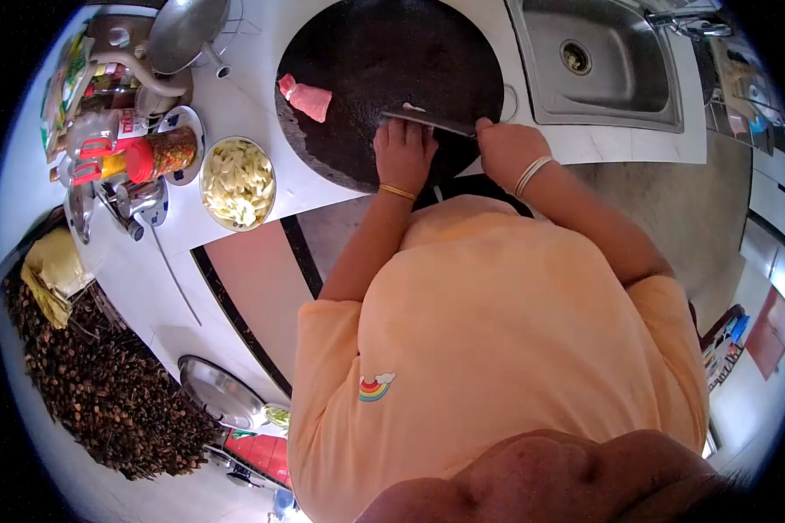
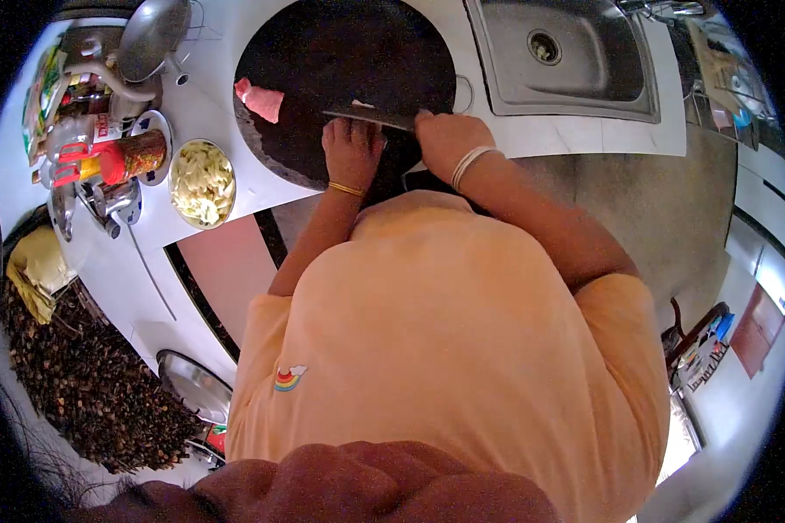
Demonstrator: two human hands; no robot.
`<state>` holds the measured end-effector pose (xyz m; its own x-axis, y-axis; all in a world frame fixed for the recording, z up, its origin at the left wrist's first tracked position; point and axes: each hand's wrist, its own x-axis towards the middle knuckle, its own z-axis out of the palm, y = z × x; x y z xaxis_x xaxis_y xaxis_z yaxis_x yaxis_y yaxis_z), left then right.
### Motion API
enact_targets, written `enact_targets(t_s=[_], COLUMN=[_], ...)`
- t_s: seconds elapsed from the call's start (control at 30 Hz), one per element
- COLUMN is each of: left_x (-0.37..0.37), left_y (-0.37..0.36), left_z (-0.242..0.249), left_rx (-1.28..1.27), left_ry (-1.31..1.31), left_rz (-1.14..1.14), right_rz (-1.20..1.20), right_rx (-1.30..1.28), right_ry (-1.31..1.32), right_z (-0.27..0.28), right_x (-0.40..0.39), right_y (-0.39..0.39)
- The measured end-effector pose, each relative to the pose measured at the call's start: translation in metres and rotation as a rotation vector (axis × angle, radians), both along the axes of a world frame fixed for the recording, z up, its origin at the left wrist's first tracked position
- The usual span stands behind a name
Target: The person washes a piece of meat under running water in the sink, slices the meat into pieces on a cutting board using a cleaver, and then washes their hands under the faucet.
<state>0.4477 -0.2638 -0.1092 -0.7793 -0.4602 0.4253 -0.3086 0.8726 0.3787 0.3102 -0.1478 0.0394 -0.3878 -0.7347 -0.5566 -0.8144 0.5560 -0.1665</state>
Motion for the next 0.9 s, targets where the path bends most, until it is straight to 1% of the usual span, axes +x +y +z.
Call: enact_targets(t_s=[0.07,0.17,0.27,0.33,0.37,0.43,0.5,0.53,0.6,0.73,0.8,0.9], left_x=[0.000,0.001,0.002,0.002,0.001,0.002,0.002,0.002,0.003,0.003,0.004,0.007], left_y=[0.000,-0.001,0.001,-0.002,-0.004,-0.003,-0.002,-0.002,-0.003,-0.003,-0.001,0.001], left_z=[-0.006,0.002,-0.003,-0.001,-0.001,-0.003,-0.006,-0.007,-0.007,0.003,-0.002,-0.004], left_rx=[0.038,0.067,0.035,0.076,0.068,0.060,0.043,0.019,0.056,0.076,0.100,0.086], left_ry=[0.013,-0.056,0.032,-0.018,-0.011,0.031,0.011,-0.010,-0.012,-0.003,-0.019,-0.035], left_rz=[0.012,-0.004,-0.045,-0.044,-0.039,-0.026,-0.023,-0.020,-0.034,-0.012,-0.004,-0.040], right_rz=[-0.011,-0.050,-0.090,-0.144,-0.099,-0.033,0.052,0.053,0.056,0.058,0.061,0.020], right_rx=[0.015,0.002,-0.017,-0.151,-0.057,-0.023,0.055,0.063,0.071,0.090,0.014,-0.032], right_ry=[-0.030,-0.035,-0.012,-0.049,-0.001,0.030,0.048,0.045,0.049,0.051,0.075,0.057], right_z=[-0.006,-0.027,-0.054,-0.051,-0.049,-0.018,-0.006,-0.002,0.002,-0.010,-0.034,-0.046], right_x=[0.000,-0.001,-0.018,-0.026,-0.025,-0.009,0.003,0.005,0.006,0.012,0.016,0.009], right_y=[-0.014,-0.026,-0.019,-0.024,-0.022,-0.026,-0.027,-0.027,-0.030,-0.044,-0.053,-0.040])
